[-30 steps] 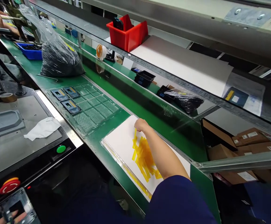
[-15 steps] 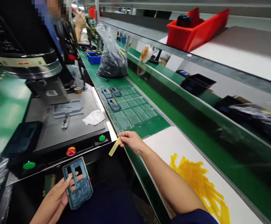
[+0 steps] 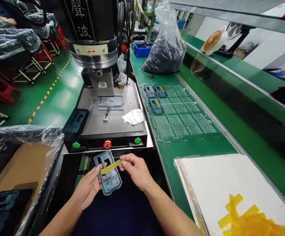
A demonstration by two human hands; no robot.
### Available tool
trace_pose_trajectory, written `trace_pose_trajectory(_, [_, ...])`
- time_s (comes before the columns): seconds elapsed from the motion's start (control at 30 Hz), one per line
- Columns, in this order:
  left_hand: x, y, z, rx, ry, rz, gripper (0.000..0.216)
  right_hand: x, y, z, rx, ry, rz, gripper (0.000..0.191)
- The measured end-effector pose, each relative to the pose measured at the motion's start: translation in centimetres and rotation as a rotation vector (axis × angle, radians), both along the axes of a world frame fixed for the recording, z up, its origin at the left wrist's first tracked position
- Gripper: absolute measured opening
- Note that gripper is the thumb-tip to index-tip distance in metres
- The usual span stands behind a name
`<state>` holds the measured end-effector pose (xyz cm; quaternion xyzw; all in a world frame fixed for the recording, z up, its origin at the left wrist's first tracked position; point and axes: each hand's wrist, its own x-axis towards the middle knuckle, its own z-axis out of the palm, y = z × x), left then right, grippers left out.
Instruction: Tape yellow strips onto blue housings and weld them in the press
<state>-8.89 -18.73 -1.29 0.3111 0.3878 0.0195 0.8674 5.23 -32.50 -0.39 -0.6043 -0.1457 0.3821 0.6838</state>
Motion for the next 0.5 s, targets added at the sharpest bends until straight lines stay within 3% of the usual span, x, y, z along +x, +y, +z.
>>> trace_pose_trajectory(0.13, [0.3,-0.2,0.0,-0.032,-0.022,-0.01,0.036,-1.5,-0.5,-0.7,-0.01,-0.243,-0.069,0.017])
trace_pose_trajectory(0.33, [0.6,-0.8,-0.2,-0.031,-0.055,-0.052,0.034,-3.0,-1.0,-0.4,-0.014,-0.923,-0.153,0.013])
trace_pose_trajectory(0.5, [0.4,-1.4,-0.1,-0.042,-0.137,-0.082,0.033,-3.9,-0.8,-0.6,0.076,-1.275,-0.076,0.017])
